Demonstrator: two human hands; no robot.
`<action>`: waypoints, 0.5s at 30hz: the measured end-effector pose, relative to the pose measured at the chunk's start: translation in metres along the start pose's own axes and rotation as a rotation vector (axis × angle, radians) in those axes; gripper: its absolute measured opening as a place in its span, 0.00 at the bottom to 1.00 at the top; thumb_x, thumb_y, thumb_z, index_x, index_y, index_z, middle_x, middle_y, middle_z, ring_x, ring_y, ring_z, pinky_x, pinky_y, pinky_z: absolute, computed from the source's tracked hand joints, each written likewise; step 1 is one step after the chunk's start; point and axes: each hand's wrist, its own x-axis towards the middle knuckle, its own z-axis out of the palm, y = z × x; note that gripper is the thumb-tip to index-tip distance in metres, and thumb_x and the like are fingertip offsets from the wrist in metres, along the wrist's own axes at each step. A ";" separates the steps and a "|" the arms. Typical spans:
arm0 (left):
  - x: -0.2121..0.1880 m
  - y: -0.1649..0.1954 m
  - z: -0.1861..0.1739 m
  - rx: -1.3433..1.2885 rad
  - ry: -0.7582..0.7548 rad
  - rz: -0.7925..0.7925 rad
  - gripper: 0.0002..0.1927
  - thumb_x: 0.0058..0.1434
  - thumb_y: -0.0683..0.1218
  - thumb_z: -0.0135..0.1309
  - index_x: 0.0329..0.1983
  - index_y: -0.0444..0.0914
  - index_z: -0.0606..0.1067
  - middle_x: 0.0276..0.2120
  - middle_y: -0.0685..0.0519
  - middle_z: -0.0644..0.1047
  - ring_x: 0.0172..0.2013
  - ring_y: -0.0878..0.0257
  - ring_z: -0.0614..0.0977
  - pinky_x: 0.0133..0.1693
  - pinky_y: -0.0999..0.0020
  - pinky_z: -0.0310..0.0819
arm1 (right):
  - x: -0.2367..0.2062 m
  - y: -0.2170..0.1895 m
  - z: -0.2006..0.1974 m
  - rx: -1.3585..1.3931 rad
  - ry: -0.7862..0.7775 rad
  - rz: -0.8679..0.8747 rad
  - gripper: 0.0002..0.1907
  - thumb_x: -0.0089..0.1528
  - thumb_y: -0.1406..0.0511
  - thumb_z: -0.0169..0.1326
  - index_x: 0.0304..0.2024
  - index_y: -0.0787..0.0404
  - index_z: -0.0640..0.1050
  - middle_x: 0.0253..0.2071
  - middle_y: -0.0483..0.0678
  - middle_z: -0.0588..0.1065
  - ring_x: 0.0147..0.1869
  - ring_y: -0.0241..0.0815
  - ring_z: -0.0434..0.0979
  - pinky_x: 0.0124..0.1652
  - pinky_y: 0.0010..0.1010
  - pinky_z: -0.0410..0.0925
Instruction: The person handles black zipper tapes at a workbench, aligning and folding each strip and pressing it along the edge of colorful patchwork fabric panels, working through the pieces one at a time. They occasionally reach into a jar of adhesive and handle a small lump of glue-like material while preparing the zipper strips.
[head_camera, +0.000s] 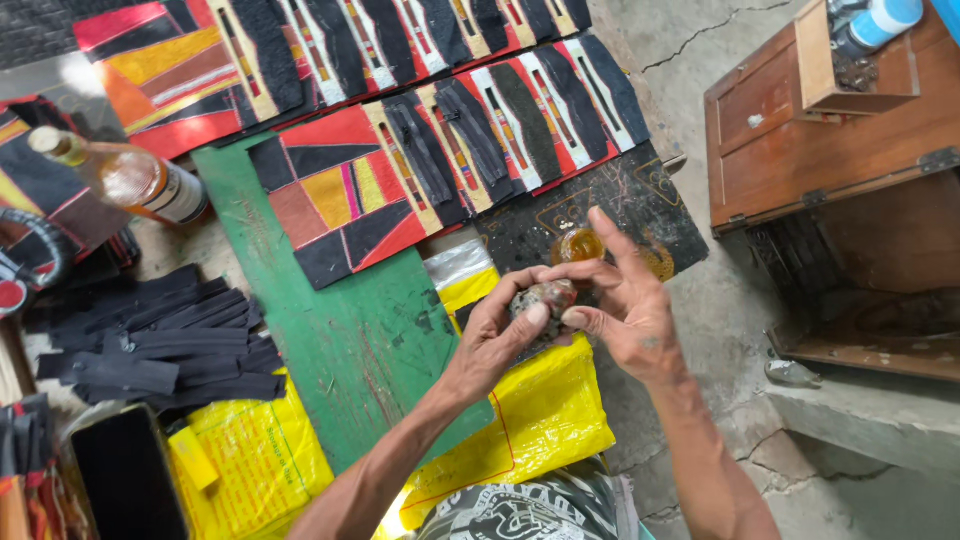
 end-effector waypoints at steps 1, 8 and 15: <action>-0.005 -0.005 -0.001 -0.129 0.026 -0.001 0.26 0.75 0.52 0.50 0.69 0.35 0.61 0.56 0.48 0.73 0.52 0.59 0.78 0.52 0.59 0.76 | -0.001 0.004 0.007 0.088 0.010 0.011 0.50 0.62 0.71 0.62 0.79 0.59 0.49 0.60 0.61 0.77 0.49 0.41 0.79 0.46 0.34 0.74; -0.021 -0.037 -0.013 -0.386 0.206 0.127 0.18 0.75 0.48 0.50 0.62 0.37 0.62 0.51 0.49 0.73 0.48 0.62 0.78 0.49 0.64 0.75 | -0.018 0.062 0.039 0.233 0.009 0.097 0.39 0.60 0.72 0.65 0.72 0.71 0.65 0.69 0.54 0.67 0.71 0.41 0.71 0.70 0.34 0.62; -0.030 -0.051 -0.003 -0.398 0.334 0.310 0.19 0.74 0.46 0.49 0.63 0.39 0.60 0.51 0.49 0.71 0.51 0.62 0.76 0.54 0.66 0.73 | -0.031 0.098 0.057 0.127 0.286 -0.038 0.28 0.59 0.80 0.58 0.63 0.71 0.73 0.70 0.52 0.67 0.65 0.41 0.73 0.60 0.33 0.68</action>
